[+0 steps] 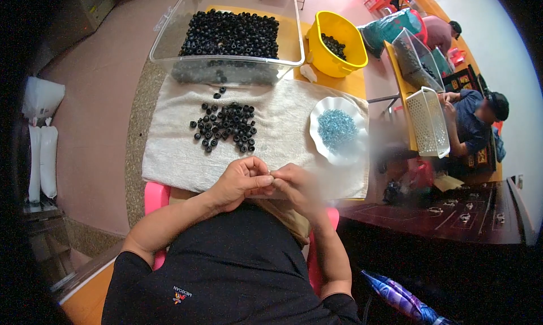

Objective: Inspecting and sorting small black plastic components at a workbench.

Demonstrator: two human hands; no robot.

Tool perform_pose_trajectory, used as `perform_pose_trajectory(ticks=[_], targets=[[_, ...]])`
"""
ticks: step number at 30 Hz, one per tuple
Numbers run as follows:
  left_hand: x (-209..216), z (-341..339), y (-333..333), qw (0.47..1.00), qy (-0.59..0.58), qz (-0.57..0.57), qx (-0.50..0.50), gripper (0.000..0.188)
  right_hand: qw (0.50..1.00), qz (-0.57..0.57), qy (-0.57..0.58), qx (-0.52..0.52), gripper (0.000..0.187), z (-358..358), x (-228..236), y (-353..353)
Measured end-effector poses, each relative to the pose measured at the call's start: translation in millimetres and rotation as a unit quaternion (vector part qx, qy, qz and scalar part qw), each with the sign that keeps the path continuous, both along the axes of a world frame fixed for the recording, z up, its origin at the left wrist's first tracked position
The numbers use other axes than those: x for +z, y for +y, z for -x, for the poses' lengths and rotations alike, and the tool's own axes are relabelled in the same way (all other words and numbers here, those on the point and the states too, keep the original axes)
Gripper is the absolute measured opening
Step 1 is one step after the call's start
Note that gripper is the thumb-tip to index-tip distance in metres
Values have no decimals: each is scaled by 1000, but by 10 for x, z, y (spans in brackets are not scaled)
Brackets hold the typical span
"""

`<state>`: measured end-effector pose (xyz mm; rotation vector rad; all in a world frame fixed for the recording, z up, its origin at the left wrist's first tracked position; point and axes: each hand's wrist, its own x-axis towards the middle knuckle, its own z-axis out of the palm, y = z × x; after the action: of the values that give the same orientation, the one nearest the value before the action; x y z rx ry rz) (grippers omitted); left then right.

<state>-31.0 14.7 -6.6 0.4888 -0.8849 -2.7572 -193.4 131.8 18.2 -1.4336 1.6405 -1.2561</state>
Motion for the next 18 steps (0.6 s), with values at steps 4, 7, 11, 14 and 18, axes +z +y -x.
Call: perform_pose_trajectory(ticks=[4, 7, 11, 14, 18], targets=[[-24, 7, 3, 1000, 10, -9, -5, 12, 1000, 25, -13, -9, 15, -52, -10, 40], [69, -14, -8, 999, -2, -29, 19, 11, 994, 69, 75, -51, 16, -218, 49, -6], [77, -18, -20, 999, -13, -22, 27, 10, 990, 83, 101, -50, 14, -161, 77, -22], [40, -18, -5, 999, -4, -23, 32, 11, 995, 14, 98, -26, 14, -4, 263, -139], [1, 12, 15, 999, -14, -8, 34, 13, 985, 56, 163, -3, 17, 199, 260, -571]])
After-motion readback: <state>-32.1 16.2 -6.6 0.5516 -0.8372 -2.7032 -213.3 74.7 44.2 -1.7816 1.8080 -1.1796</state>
